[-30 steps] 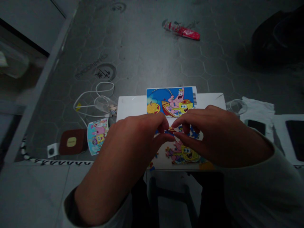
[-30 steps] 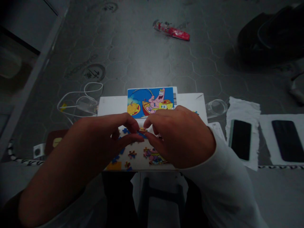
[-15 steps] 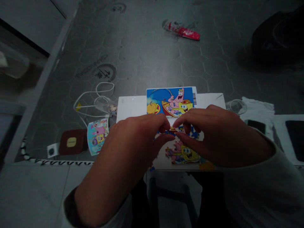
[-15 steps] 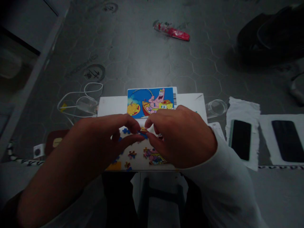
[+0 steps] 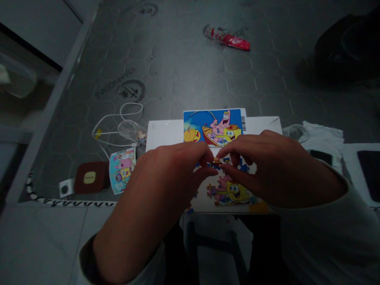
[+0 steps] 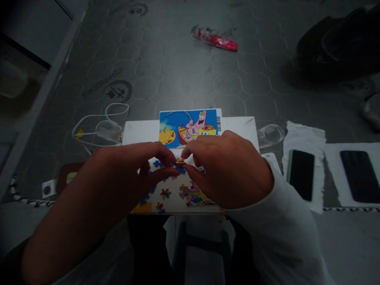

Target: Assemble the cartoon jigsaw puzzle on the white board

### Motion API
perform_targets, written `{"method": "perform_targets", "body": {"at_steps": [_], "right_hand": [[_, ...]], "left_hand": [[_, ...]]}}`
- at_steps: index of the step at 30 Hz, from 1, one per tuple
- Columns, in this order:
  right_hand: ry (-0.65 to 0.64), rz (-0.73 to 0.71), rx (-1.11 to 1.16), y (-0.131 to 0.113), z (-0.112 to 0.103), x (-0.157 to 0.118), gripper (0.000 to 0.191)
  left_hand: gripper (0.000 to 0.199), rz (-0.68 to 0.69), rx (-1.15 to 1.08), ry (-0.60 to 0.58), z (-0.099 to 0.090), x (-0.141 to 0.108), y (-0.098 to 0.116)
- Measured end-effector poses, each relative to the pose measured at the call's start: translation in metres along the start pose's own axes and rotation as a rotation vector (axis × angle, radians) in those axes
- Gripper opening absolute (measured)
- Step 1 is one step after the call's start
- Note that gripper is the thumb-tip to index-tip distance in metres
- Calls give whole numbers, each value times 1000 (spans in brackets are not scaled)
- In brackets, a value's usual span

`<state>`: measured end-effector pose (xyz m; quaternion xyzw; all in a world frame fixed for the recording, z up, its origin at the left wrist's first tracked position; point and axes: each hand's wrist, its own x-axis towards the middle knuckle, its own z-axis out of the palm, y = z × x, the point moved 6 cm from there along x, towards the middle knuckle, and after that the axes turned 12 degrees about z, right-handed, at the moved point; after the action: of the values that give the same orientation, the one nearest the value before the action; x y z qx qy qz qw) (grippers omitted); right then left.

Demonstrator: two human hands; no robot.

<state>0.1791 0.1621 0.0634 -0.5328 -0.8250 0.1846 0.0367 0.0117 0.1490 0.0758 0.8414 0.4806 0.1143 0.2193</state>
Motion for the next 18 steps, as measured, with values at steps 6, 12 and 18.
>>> {"method": "perform_targets", "body": {"at_steps": [6,12,18], "right_hand": [[22,-26,6,1,-1,0,24],[17,-27,10,1,-1,-1,21],[53,-49,37,3,-3,-1,19]], "left_hand": [[10,18,-11,13,-1,-3,0],[10,21,9,16,1,-1,0],[9,48,24,14,-1,-2,2]]}}
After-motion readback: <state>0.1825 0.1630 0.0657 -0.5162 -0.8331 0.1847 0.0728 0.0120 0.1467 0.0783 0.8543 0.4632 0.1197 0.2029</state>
